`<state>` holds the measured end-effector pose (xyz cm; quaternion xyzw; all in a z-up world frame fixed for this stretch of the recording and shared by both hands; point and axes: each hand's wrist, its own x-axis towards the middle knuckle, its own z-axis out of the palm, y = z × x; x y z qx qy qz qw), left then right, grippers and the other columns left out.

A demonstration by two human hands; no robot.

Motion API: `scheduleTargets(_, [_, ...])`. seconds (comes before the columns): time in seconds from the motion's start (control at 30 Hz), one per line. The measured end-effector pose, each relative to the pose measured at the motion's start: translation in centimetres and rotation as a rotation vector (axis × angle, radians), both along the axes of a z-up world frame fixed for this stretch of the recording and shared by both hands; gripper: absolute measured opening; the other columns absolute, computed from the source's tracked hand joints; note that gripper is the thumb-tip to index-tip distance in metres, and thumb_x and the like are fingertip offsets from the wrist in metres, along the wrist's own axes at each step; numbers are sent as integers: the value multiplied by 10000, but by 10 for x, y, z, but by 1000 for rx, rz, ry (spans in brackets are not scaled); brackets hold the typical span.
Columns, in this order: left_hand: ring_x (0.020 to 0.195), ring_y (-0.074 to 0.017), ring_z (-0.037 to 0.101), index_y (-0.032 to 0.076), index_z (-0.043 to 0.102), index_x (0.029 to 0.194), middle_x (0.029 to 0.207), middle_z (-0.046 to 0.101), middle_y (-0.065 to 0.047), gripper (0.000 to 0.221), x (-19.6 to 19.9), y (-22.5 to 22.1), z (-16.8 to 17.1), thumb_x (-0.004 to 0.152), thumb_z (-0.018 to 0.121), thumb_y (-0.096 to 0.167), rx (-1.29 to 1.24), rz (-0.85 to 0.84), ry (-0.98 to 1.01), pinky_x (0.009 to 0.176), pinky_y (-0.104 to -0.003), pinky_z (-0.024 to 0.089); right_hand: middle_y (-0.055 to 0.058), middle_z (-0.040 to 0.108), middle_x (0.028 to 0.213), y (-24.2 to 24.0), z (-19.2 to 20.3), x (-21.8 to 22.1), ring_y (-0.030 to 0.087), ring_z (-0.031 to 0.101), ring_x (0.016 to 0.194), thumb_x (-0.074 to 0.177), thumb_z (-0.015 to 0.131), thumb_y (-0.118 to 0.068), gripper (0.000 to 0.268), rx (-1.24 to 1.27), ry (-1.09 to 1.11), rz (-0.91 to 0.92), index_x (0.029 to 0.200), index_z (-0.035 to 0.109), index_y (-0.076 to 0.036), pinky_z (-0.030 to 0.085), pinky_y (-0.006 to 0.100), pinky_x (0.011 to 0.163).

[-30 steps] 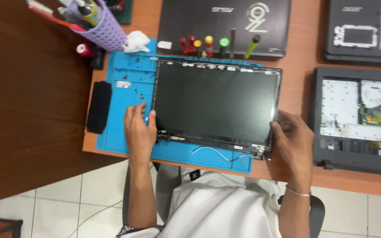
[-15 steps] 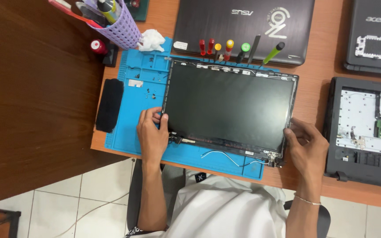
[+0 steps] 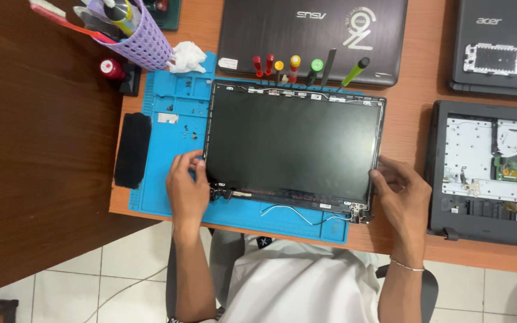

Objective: The person manipulates the internal components and wires of a laptop using a screwdriver and their hands.

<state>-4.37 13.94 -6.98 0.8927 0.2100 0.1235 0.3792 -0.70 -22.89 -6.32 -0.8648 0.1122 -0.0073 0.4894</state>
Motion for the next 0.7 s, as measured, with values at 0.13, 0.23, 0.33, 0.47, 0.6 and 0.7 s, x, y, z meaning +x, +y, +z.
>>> scheduleTargets(0.13, [911,-224,727,6,733,1116,1002,747,-121,200,-3,10,5,984,592,58,-110,5,6,828,-354,557,74,739,963,0,1,0,102,676,793,896,766,-58,346,25,23,-25,1234,720,0,565,250,689])
scheduleTargets(0.23, [904,-198,748,10,723,1108,973,770,-101,204,-9,18,11,1012,557,80,-212,22,19,817,-329,565,76,720,1013,1,1,-3,105,650,833,909,779,-36,356,7,-24,9,1259,724,-2,534,250,711])
scheduleTargets(0.33, [923,-182,743,19,710,1102,971,770,-89,223,-13,19,21,1033,512,94,-251,5,27,801,-325,552,81,673,1113,6,4,-4,114,643,898,907,786,-7,363,-24,-136,49,1265,728,-7,537,257,741])
scheduleTargets(0.47, [945,-192,738,31,709,1096,970,763,-86,205,-23,17,33,1031,539,126,-230,-19,12,799,-323,542,112,641,1183,13,10,-9,155,672,1016,945,778,18,333,-94,-266,97,1273,729,-14,587,281,831])
scheduleTargets(0.6, [968,-227,721,36,710,1084,1013,741,-91,153,-33,18,38,1018,612,133,-99,-130,-6,872,-333,541,126,665,1174,23,18,-12,194,694,1107,984,774,10,277,-76,-333,229,1253,714,-5,613,299,936])
scheduleTargets(0.7, [949,-239,690,76,708,1129,1060,702,-64,181,-43,17,41,977,619,115,-184,-124,189,785,-359,526,133,684,1210,34,27,-13,216,706,1104,957,786,-17,337,-155,-315,296,1288,721,-22,606,321,952])
